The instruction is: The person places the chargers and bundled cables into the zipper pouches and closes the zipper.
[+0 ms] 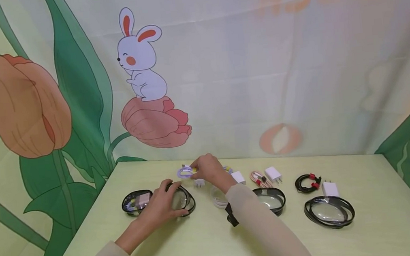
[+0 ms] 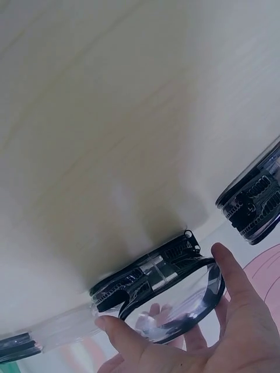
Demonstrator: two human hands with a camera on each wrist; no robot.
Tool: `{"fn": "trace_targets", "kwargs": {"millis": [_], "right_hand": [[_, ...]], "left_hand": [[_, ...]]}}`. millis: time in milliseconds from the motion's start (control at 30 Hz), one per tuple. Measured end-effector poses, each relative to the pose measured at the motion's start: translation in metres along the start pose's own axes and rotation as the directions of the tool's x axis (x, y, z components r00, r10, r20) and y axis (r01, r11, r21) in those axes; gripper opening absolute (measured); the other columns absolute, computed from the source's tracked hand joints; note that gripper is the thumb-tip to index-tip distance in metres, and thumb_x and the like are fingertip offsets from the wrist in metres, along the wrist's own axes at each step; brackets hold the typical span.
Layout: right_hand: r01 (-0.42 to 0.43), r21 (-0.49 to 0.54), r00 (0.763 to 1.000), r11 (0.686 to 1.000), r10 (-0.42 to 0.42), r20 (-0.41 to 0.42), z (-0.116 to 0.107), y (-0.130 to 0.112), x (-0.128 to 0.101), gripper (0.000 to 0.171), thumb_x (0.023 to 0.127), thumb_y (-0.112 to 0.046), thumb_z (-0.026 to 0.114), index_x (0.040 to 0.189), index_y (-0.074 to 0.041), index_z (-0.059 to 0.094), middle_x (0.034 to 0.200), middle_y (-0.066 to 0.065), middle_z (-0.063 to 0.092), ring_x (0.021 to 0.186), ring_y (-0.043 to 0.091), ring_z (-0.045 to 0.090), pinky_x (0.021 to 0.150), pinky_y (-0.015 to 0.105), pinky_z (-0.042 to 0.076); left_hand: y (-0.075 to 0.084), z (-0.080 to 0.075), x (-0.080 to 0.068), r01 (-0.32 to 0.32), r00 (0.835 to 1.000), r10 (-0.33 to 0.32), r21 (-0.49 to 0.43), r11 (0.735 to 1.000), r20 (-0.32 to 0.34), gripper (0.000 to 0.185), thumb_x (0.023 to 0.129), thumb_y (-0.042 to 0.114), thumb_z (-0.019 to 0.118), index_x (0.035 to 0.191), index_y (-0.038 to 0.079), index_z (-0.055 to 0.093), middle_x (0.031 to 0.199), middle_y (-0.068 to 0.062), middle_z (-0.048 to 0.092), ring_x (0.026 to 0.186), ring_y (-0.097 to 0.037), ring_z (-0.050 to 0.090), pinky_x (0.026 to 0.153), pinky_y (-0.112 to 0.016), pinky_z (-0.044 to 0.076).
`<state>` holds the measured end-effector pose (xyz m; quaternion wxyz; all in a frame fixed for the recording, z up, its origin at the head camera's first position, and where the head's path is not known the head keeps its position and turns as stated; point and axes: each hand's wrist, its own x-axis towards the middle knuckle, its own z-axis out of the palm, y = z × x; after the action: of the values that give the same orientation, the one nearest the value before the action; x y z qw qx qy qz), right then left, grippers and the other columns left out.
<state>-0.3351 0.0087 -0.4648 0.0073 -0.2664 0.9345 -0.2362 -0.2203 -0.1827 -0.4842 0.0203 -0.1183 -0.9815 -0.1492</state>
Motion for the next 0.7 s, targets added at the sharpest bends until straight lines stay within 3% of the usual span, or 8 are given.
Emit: {"fn": "trace_targets", "kwargs": {"millis": [700], "right_hand": [[0.039, 0.034, 0.997, 0.999, -0.041, 0.06, -0.005, -0.002, -0.018, 0.036, 0.084, -0.029, 0.085, 0.116, -0.013, 0.079, 0.109, 0.002, 0.077, 0.105, 0.019, 0.071, 0.089, 0.035, 0.056]], "left_hand": [[0.003, 0.002, 0.002, 0.045, 0.999, -0.046, -0.042, 0.998, -0.006, 0.096, 0.075, 0.048, 0.089, 0.15, 0.01, 0.042, 0.152, -0.017, 0.038, 0.129, -0.045, 0.05, 0.098, -0.059, 0.05]]}}
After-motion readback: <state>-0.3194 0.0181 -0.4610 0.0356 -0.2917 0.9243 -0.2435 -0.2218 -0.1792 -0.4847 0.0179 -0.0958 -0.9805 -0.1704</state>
